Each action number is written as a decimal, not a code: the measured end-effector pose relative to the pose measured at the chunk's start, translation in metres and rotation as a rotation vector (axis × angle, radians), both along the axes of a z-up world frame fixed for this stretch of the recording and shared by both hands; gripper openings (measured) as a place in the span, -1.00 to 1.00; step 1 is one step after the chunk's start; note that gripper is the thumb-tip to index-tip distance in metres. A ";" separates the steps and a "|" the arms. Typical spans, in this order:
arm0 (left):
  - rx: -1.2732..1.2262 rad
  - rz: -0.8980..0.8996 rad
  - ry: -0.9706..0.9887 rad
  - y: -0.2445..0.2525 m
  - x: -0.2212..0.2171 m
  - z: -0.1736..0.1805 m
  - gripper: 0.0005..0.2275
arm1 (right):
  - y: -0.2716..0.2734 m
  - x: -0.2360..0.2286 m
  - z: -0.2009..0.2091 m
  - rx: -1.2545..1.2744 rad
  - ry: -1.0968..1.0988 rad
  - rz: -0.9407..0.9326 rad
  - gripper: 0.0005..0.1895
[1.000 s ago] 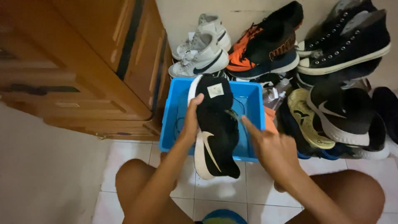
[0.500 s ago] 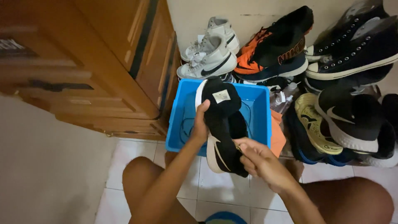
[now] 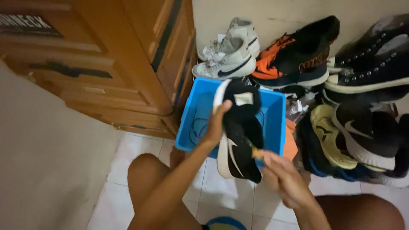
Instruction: Scrubbing the interior of a shoe with a toothbrush and wiping it clean with a cloth.
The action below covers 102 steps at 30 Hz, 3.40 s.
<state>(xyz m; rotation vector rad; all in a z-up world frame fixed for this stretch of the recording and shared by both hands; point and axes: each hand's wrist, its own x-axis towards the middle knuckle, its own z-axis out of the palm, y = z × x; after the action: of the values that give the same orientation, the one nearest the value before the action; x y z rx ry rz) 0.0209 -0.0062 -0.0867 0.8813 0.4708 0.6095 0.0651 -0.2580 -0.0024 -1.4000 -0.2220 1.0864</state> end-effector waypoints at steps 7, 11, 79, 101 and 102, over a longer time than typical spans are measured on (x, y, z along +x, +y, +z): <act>0.235 0.035 0.115 -0.014 -0.022 0.070 -0.36 | -0.006 0.003 -0.008 0.197 0.313 0.014 -0.54; 0.151 0.025 -0.110 -0.026 -0.016 0.054 -0.55 | -0.002 0.003 -0.006 0.243 0.430 -0.043 -0.67; 0.507 -0.047 -0.188 -0.023 -0.016 0.110 -0.64 | -0.013 -0.033 -0.089 0.577 0.437 -0.118 -0.75; 0.500 -0.200 -0.146 -0.019 -0.030 0.090 -0.72 | -0.027 -0.020 -0.095 0.371 0.372 -0.335 -0.91; 0.508 -0.168 -0.115 -0.017 -0.032 0.094 -0.72 | -0.032 -0.015 -0.095 0.343 0.358 -0.339 -0.89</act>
<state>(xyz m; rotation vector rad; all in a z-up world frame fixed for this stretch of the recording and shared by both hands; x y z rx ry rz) -0.0116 -0.0233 0.0074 1.3445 0.1313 0.6314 0.0504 -0.2904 -0.0976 -0.8796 0.0862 0.9427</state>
